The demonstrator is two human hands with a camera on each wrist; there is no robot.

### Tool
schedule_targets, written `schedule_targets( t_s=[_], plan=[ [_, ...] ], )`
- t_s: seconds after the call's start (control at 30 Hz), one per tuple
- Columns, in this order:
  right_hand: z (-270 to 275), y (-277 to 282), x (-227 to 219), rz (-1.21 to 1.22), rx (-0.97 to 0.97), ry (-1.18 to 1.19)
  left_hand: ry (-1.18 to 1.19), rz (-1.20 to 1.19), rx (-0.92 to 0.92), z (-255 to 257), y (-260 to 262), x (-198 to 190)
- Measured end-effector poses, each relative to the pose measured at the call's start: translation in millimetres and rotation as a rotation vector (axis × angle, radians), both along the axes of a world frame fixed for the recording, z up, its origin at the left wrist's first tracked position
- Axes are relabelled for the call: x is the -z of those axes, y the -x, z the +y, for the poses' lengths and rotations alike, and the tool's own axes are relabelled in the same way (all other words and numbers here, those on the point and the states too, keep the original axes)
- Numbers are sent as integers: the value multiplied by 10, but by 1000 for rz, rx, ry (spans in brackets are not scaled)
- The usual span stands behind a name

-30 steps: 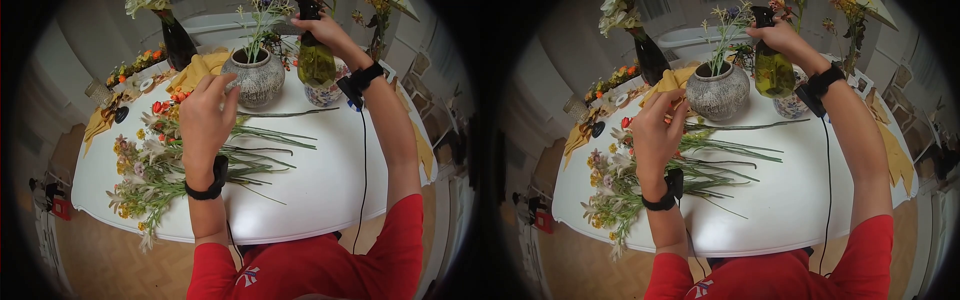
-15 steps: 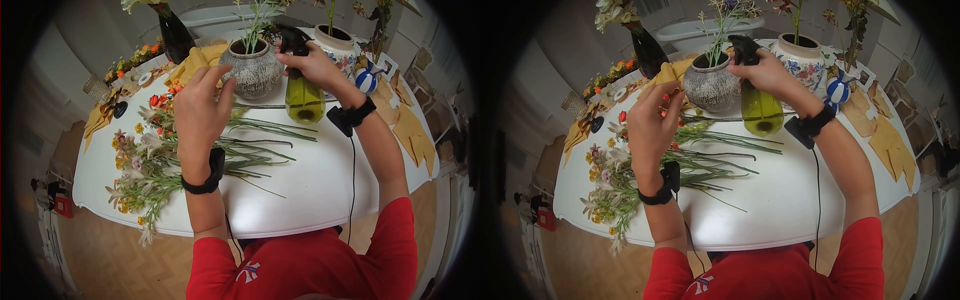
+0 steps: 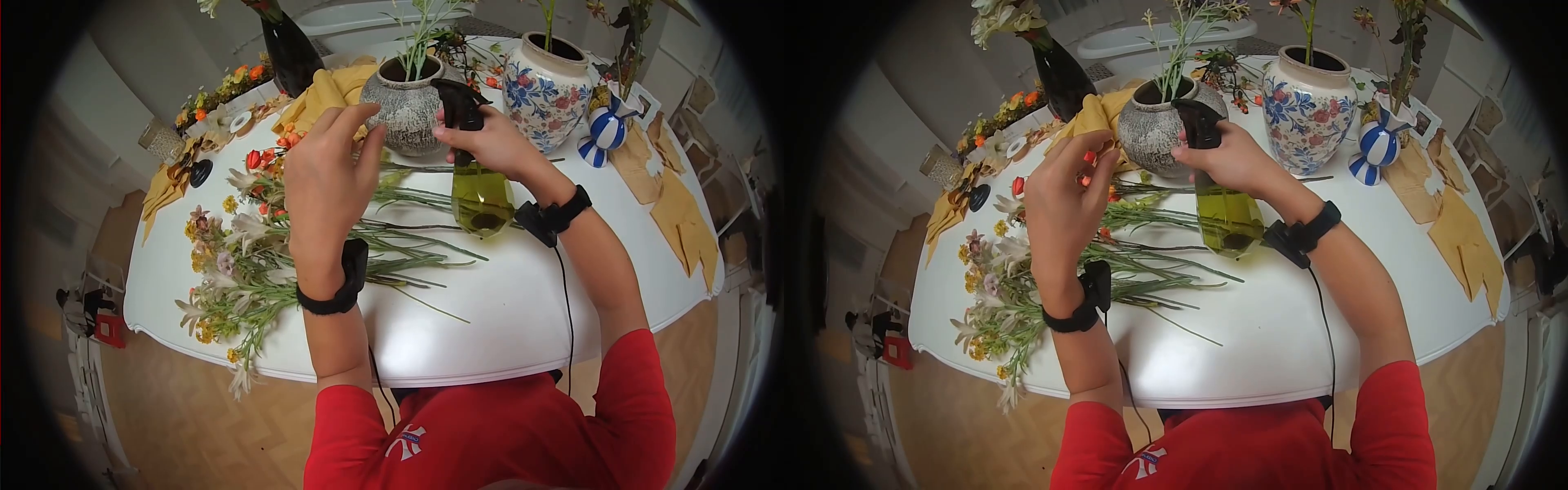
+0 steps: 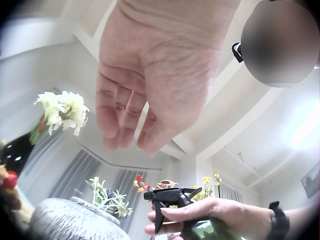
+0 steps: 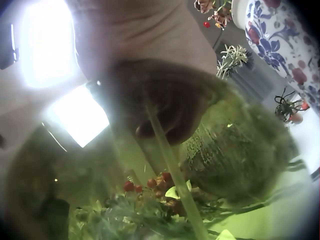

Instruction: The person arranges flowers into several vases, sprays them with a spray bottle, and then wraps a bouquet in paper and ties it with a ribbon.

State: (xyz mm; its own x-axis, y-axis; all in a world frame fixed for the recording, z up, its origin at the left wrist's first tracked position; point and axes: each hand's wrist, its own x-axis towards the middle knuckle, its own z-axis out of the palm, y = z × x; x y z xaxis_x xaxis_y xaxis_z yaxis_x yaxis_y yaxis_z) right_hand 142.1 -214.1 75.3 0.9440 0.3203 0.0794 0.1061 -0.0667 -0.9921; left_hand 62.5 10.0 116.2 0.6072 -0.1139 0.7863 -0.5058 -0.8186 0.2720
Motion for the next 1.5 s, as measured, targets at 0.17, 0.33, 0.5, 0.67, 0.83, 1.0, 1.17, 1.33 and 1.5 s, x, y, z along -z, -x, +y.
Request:
schedule_targets(
  t_s=[0.17,0.33,0.5,0.67,0.83,1.0,1.17,1.33,1.5],
  plan=[
    [-42,4,79,14,-5,21,-1,13,0,-15,-13,6],
    [-168,-26,-12,-87,-12,-77,-7,28,-2,-27,-3,-1],
    [-511,-138,-550,-311,45,-73,-20,42,13,-22,-5,8],
    [-928,-284,-1229,-534,277,10,-9,54,33,-32,1,4],
    [-1202,-620,-1789,-635,338,42,-29,48,36,-51,14,11],
    [-1246,-593,-2088,-585,575,300,-32,68,41,-75,33,6],
    [-1201,-525,-2045,-568,629,316,-28,90,45,-79,41,1],
    [-1239,-626,-1888,-541,535,259,-32,91,43,-81,31,6],
    [-1270,-573,-1683,-504,504,273,-33,103,38,-93,27,17]
  ],
)
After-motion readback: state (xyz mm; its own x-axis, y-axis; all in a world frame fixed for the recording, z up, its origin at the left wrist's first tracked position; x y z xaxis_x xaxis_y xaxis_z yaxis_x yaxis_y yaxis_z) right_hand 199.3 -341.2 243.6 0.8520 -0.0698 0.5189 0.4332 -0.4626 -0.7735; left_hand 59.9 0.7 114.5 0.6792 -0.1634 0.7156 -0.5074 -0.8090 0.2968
